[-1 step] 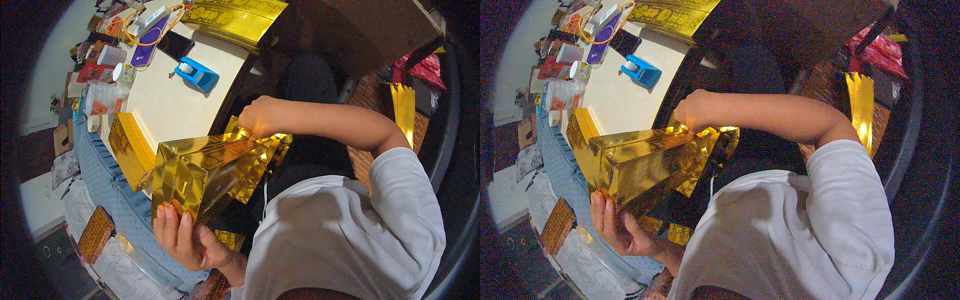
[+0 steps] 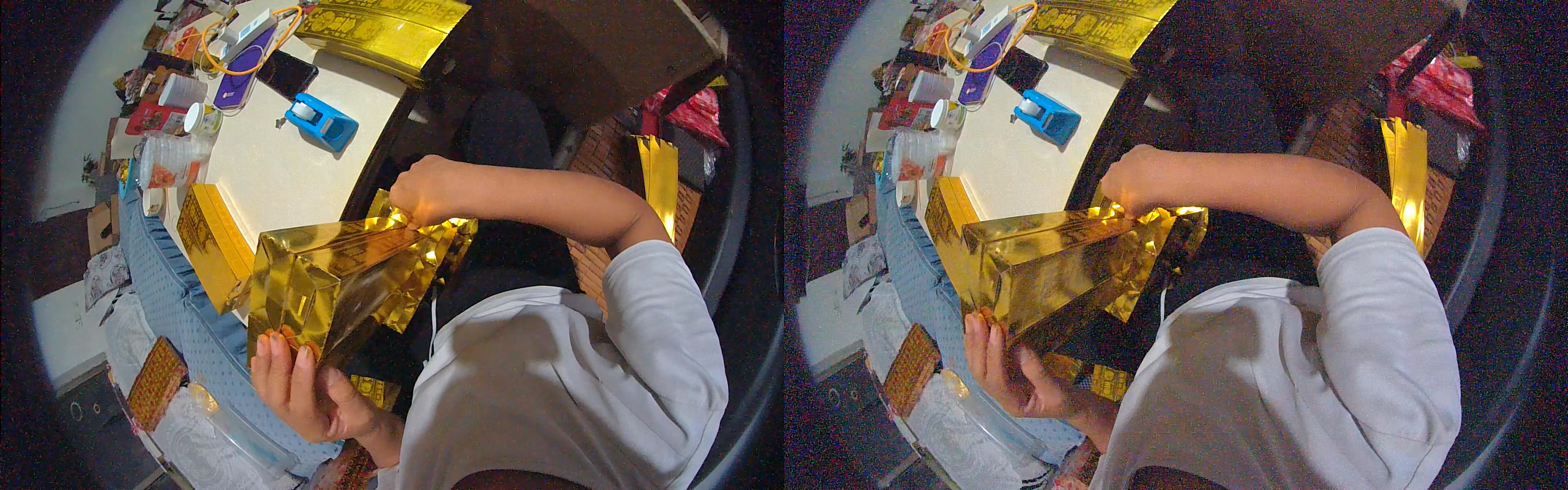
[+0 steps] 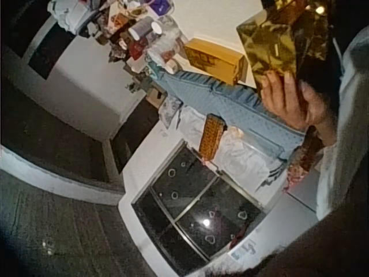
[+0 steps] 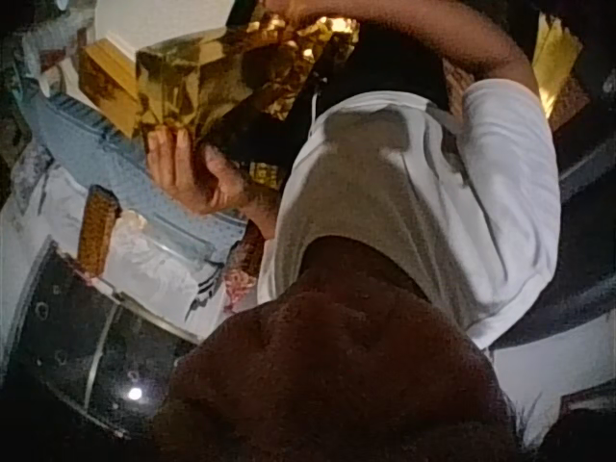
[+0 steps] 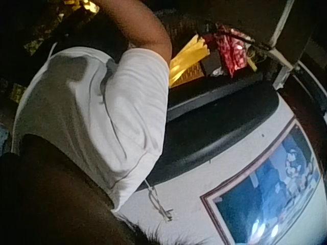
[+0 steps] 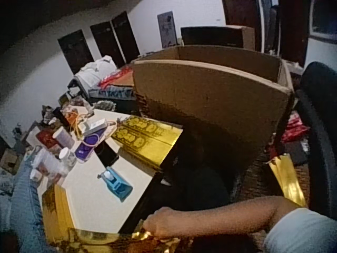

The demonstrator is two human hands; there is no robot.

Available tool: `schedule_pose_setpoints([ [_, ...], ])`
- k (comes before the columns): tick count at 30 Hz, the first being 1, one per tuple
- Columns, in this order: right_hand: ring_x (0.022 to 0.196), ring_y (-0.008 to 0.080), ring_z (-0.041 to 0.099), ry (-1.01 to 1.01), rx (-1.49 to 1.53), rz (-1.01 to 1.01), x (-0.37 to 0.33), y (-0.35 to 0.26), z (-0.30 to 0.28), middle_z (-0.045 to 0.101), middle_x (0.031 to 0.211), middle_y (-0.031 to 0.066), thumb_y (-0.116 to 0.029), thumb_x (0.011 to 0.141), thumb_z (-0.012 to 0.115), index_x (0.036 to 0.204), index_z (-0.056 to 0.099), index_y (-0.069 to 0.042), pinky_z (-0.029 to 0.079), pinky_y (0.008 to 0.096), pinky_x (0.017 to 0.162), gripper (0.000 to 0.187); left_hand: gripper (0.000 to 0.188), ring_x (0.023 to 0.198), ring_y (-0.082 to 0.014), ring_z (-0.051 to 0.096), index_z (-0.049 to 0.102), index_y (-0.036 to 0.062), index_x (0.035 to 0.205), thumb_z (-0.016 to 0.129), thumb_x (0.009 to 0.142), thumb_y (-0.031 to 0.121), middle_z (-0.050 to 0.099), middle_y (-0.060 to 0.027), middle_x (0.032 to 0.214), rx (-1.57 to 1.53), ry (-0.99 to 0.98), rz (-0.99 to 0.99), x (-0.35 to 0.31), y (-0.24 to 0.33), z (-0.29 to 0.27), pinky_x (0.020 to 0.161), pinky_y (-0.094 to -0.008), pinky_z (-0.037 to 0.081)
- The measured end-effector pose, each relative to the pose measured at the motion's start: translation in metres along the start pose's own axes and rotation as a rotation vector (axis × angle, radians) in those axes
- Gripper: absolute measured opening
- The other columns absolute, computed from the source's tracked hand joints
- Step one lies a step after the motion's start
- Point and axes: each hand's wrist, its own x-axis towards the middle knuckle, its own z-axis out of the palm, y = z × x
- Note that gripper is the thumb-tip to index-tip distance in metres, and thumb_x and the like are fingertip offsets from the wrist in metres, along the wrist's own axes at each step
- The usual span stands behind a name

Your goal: The person assembles a decorative structure from gold-colored paper by folding sheets, securing them with tape, and stacking the completed sections together.

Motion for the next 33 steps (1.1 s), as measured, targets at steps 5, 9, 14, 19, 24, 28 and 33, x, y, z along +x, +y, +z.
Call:
schedule_pose_setpoints([
  [5, 0.088, 0.0327, 0.068, 0.011, -0.107, 0.037, -0.004, -0.005, -0.01, 0.07, 0.093, 0.0134, -0.036, 0.079, 0.067, 0.09, 0.071, -0.006, 0.054, 0.0423, 0.074, 0.032, 0.023, 0.114, -0.0374, 0.054, 0.064, 0.0012, 0.105, 0.058, 0.087, 0.014, 0.062, -0.0194, 0.116, -0.009, -0.009, 0.017, 0.003, 0.001, 0.0, 0.102, -0.05, 0.037],
  [9, 0.088, 0.0335, 0.068, -0.007, -0.132, 0.033, -0.002, -0.002, -0.005, 0.07, 0.093, 0.0143, -0.038, 0.081, 0.065, 0.091, 0.071, -0.005, 0.054, 0.0422, 0.074, 0.035, 0.023, 0.115, -0.0372, 0.054, 0.064, 0.0017, 0.106, 0.058, 0.086, 0.014, 0.062, -0.0188, 0.116, -0.019, -0.019, 0.034, 0.003, -0.002, -0.001, 0.102, -0.0502, 0.037],
  [14, 0.088, 0.0358, 0.067, -0.02, -0.021, 0.04, -0.001, 0.006, 0.001, 0.07, 0.091, 0.0172, -0.04, 0.079, 0.066, 0.089, 0.07, -0.003, 0.053, 0.0442, 0.075, 0.039, 0.029, 0.118, -0.0367, 0.053, 0.06, -0.0043, 0.111, 0.053, 0.084, 0.003, 0.056, -0.0231, 0.124, -0.01, -0.075, 0.079, 0.002, -0.006, -0.005, 0.107, -0.0516, 0.035],
  [19, 0.094, 0.038, 0.063, 0.053, 0.106, 0.054, 0.005, 0.014, 0.015, 0.064, 0.101, 0.0199, -0.037, 0.075, 0.073, 0.108, 0.055, 0.0, 0.052, 0.0461, 0.078, 0.053, 0.021, 0.114, -0.036, 0.055, 0.064, 0.0033, 0.105, 0.057, 0.086, 0.011, 0.062, -0.0177, 0.116, 0.007, 0.002, 0.012, 0.001, 0.0, 0.001, 0.102, -0.0501, 0.037],
  [24, 0.11, 0.0375, 0.055, 0.098, 0.311, 0.087, 0.012, 0.017, 0.024, 0.05, 0.118, 0.0225, -0.029, 0.07, 0.079, 0.124, 0.036, -0.002, 0.049, 0.0453, 0.085, 0.074, 0.021, 0.113, -0.0361, 0.055, 0.064, 0.0035, 0.105, 0.057, 0.087, 0.011, 0.062, -0.0177, 0.116, 0.038, 0.002, 0.014, 0.004, 0.003, 0.002, 0.102, -0.0497, 0.037],
  [28, 0.109, 0.0344, 0.055, 0.027, 0.541, 0.043, 0.026, 0.03, 0.036, 0.051, 0.118, 0.0215, -0.029, 0.07, 0.078, 0.126, 0.035, -0.001, 0.047, 0.0434, 0.086, 0.077, 0.021, 0.112, -0.0359, 0.056, 0.064, 0.003, 0.105, 0.056, 0.088, 0.012, 0.062, -0.0183, 0.115, 0.028, 0.001, 0.008, 0.003, 0.002, 0.002, 0.102, -0.049, 0.037],
  [33, 0.1, 0.0303, 0.057, -0.1, 0.716, 0.04, 0.027, 0.046, 0.047, 0.056, 0.109, 0.0166, -0.031, 0.074, 0.076, 0.134, 0.03, 0.0, 0.046, 0.04, 0.084, 0.082, 0.021, 0.112, -0.0358, 0.056, 0.064, 0.0022, 0.105, 0.057, 0.087, 0.012, 0.062, -0.0191, 0.115, 0.026, 0.012, -0.002, 0.0, 0.0, 0.001, 0.101, -0.0483, 0.039],
])
